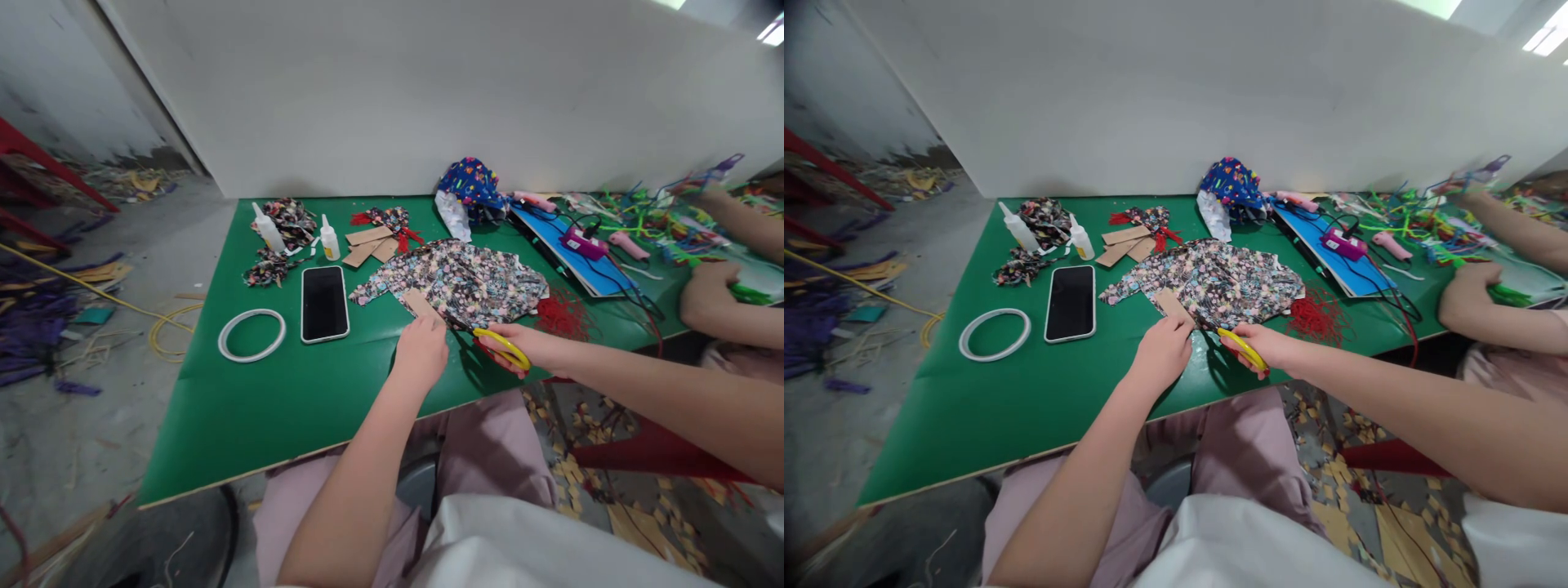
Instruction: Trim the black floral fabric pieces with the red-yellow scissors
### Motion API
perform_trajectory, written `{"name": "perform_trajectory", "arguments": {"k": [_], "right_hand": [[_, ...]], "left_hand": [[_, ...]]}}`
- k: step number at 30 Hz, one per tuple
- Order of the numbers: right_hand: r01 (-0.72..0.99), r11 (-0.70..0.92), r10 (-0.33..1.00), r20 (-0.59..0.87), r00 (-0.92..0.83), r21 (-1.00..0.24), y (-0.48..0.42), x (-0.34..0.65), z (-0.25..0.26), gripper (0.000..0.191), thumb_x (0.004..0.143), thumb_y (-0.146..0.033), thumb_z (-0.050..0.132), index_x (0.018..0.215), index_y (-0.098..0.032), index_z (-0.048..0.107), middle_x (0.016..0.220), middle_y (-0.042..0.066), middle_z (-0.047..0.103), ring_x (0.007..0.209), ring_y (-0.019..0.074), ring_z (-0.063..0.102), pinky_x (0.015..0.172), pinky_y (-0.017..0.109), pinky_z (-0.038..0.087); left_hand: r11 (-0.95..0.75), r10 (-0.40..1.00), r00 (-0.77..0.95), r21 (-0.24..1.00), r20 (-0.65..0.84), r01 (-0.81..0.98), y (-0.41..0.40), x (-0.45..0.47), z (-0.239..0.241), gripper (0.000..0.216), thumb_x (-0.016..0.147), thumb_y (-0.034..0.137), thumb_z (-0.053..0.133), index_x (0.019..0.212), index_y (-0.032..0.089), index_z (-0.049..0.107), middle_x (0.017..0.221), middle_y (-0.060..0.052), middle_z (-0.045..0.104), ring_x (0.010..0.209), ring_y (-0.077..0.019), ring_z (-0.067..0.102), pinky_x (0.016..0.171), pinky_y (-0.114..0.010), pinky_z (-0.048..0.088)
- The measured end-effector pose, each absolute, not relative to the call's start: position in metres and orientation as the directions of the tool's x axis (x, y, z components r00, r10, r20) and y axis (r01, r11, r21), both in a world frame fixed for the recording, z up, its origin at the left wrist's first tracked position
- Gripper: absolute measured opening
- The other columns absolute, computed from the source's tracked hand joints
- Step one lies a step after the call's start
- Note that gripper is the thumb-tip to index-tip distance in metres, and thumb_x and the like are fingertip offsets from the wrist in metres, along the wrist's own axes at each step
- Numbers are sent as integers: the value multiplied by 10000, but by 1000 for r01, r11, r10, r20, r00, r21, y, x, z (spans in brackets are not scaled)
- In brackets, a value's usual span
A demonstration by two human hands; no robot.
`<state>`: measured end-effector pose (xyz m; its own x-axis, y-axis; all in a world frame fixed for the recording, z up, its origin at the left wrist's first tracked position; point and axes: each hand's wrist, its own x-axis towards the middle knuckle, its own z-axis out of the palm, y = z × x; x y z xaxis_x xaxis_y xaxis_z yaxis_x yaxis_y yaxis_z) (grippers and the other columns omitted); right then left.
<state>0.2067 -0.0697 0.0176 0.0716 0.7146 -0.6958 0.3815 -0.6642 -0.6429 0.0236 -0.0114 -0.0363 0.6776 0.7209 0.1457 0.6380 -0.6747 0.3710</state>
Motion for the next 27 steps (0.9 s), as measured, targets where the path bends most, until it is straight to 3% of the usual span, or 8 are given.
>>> {"name": "perform_trajectory", "arguments": {"k": [8,19,27], "right_hand": [[345,-684,709,-697,106,-643,-75,203,9,354,802,-558,527,795,-213,446,462,-65,460,341,82,429,318,200,344],[342,-738,654,-742,150,-582,-74,195,11,525,662,-675,626,873,-237,427,466,-106,398,360,62,385,335,185,354],[331,-730,670,-723,171,-598,-72,193,12,455,743,-648,558,779,-227,388,458,-99,376,355,54,361,328,180,339]], "left_hand": [[-677,718,681,371,143,636,-12,23,-36,272,863,170,422,1069,124,595,1077,-135,599,1041,-251,544,899,-376,453],[-683,715,684,352,142,641,-11,23,-36,290,849,166,439,1089,119,596,1089,-126,597,1033,-251,545,900,-363,452],[-682,717,682,352,145,641,-12,23,-36,276,850,171,445,1075,124,598,1077,-116,604,1044,-250,540,912,-362,449]]}}
